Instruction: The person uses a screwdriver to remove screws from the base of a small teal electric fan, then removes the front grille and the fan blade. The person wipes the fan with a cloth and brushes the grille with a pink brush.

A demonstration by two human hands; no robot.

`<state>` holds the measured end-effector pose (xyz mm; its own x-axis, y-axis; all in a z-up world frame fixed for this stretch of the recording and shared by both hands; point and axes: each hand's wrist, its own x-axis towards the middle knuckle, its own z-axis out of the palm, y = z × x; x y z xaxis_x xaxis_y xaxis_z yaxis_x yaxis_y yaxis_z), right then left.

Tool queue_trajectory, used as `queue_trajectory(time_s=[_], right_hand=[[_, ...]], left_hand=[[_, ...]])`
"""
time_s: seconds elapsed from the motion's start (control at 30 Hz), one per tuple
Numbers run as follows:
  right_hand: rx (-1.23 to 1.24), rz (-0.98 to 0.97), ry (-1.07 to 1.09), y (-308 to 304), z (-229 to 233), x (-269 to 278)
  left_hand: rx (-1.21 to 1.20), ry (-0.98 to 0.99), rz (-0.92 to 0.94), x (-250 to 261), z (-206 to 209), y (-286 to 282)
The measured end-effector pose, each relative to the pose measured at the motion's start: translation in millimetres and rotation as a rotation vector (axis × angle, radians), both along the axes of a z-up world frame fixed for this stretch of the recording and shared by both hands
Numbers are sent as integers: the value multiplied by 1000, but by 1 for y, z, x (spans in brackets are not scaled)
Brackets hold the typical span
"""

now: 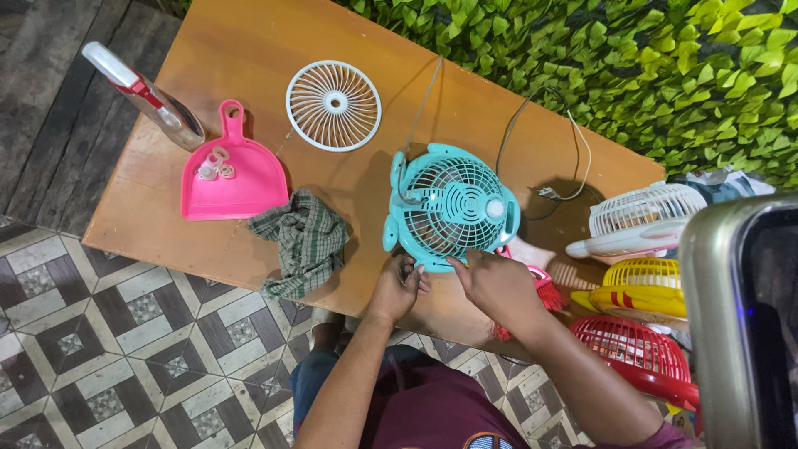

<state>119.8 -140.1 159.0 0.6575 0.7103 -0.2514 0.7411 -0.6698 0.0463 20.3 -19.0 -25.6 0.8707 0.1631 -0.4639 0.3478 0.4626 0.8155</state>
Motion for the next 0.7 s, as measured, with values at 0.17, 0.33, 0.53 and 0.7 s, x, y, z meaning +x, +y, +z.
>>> queue_trajectory(time_s=[0.17, 0.33, 0.53, 0.7], right_hand=[[132, 285, -188, 11, 10, 3], [-178, 21, 72, 13, 12, 6], [114, 84, 84, 13, 9, -2], [138, 32, 62, 17, 7, -9]], left_hand=[[-6, -28, 4, -1, -7, -5], [-16, -66, 15, -3, -16, -6], [-4, -26, 1, -1, -17, -8], [10, -26, -6, 0, -14, -6]])
